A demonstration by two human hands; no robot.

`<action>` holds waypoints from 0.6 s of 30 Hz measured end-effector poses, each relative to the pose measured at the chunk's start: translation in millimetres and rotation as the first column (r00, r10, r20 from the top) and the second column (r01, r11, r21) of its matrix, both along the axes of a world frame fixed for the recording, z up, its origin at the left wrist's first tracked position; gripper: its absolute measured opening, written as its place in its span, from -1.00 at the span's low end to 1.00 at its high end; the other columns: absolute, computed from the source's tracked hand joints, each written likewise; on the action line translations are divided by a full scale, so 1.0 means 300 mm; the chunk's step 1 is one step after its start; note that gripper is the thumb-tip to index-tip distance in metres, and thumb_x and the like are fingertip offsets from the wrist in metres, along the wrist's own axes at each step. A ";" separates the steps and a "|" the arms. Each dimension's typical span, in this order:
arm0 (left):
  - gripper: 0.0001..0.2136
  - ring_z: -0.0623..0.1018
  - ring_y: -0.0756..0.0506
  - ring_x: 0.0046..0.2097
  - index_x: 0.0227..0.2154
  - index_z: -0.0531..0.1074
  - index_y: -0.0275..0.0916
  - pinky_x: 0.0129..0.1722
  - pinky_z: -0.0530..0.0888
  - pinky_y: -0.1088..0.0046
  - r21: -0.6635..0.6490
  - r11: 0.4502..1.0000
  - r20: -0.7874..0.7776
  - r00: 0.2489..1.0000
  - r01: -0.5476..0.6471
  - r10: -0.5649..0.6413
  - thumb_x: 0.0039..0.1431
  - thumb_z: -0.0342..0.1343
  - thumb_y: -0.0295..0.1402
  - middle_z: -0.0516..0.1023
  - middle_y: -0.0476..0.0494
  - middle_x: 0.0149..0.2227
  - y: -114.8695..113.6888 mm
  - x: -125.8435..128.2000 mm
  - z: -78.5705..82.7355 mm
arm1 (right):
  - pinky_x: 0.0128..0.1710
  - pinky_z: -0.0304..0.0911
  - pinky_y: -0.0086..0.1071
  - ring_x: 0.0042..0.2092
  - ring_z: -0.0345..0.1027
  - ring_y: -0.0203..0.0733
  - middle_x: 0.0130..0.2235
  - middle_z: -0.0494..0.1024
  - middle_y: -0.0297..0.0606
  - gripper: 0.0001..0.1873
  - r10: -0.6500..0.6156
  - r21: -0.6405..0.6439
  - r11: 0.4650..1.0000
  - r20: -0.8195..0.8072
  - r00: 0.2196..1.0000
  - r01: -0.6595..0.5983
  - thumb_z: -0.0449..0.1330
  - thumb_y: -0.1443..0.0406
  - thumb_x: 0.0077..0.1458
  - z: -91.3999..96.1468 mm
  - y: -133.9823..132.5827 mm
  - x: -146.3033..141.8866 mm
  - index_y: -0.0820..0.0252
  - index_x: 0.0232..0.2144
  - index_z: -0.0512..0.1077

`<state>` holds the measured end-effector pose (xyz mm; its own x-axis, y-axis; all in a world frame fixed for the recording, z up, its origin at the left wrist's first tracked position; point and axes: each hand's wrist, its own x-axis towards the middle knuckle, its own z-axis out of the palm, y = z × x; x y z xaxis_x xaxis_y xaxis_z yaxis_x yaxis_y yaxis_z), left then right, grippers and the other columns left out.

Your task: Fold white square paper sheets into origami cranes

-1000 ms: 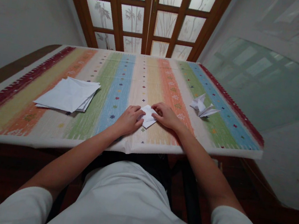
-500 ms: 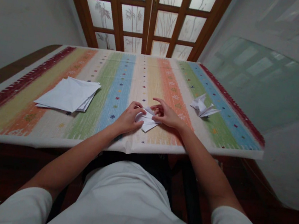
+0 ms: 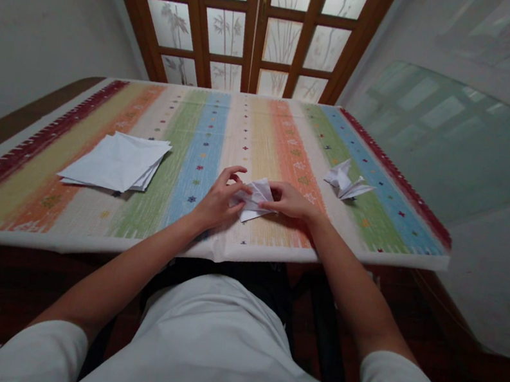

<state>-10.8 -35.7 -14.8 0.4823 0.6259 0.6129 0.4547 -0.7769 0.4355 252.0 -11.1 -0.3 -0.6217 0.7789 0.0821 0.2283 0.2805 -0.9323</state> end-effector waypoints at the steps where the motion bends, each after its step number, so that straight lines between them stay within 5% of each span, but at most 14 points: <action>1: -0.72 0.53 -0.20 0.15 -0.06 0.54 -0.16 0.27 0.56 -0.03 0.014 1.000 0.007 1.000 -0.007 0.007 0.24 0.32 -0.61 0.35 -0.29 0.36 -0.002 0.001 0.002 | -0.17 0.36 -0.28 -0.23 0.45 -0.14 -0.23 0.62 -0.28 -0.56 0.006 -0.004 1.000 -0.011 1.000 -0.006 0.53 0.05 0.00 0.004 -0.004 -0.003 0.20 -0.19 0.59; 4: -0.75 0.55 -0.19 0.13 -0.12 0.46 -0.17 0.22 0.57 0.05 0.041 0.999 0.023 1.000 -0.009 0.008 0.26 0.29 -0.61 0.37 -0.30 0.33 -0.005 0.005 0.002 | -0.24 0.32 -0.31 -0.28 0.40 -0.16 -0.31 0.56 -0.33 -0.57 0.017 0.016 1.000 0.007 1.000 -0.017 0.54 0.05 -0.06 0.008 -0.013 -0.011 0.18 -0.28 0.53; 7: -0.70 0.54 -0.22 0.19 -0.09 0.36 -0.14 0.21 0.56 0.09 0.092 0.996 0.049 0.999 -0.002 -0.002 0.26 0.29 -0.59 0.41 -0.30 0.27 -0.007 0.009 0.005 | -0.25 0.29 -0.32 -0.28 0.38 -0.16 -0.33 0.53 -0.32 -0.72 -0.049 0.170 0.985 0.027 0.998 0.044 0.43 0.11 0.05 0.002 -0.012 -0.012 0.14 -0.37 0.47; 9: -0.63 0.50 -0.27 0.26 -0.02 0.33 -0.12 0.26 0.52 0.05 0.142 0.990 0.077 0.997 -0.022 0.011 0.24 0.34 -0.54 0.43 -0.30 0.25 -0.009 0.010 0.010 | -0.23 0.27 -0.31 -0.26 0.37 -0.15 -0.31 0.54 -0.28 -0.78 -0.146 0.351 0.926 -0.007 0.989 0.139 0.35 0.17 0.12 -0.004 -0.002 -0.008 0.12 -0.42 0.42; 11: -0.57 0.48 -0.29 0.28 0.04 0.32 -0.11 0.30 0.48 0.01 0.174 0.983 0.087 0.995 -0.052 0.038 0.24 0.37 -0.50 0.44 -0.29 0.24 -0.011 0.011 0.016 | -0.19 0.26 -0.27 -0.24 0.35 -0.12 -0.29 0.54 -0.23 -0.79 -0.243 0.533 0.814 -0.047 0.969 0.230 0.30 0.25 0.15 -0.011 0.010 0.000 0.10 -0.47 0.37; 14: -0.59 0.50 -0.30 0.26 0.07 0.35 -0.11 0.29 0.47 0.00 0.157 0.985 0.045 0.997 -0.072 0.065 0.25 0.36 -0.49 0.48 -0.28 0.21 -0.013 0.011 0.023 | -0.13 0.24 -0.23 -0.19 0.34 -0.07 -0.25 0.52 -0.17 -0.81 -0.312 0.707 0.667 -0.022 0.950 0.235 0.25 0.37 0.15 -0.020 0.024 0.007 0.10 -0.48 0.36; 18: -0.67 0.54 -0.31 0.20 0.00 0.42 -0.13 0.25 0.50 0.00 0.020 0.999 -0.115 0.993 -0.027 0.029 0.23 0.33 -0.50 0.54 -0.27 0.16 -0.011 0.011 0.017 | -0.12 0.23 -0.24 -0.14 0.34 -0.05 -0.20 0.52 -0.15 -0.82 -0.266 0.740 0.667 0.129 0.955 0.086 0.21 0.44 0.23 -0.036 0.023 -0.003 0.11 -0.41 0.44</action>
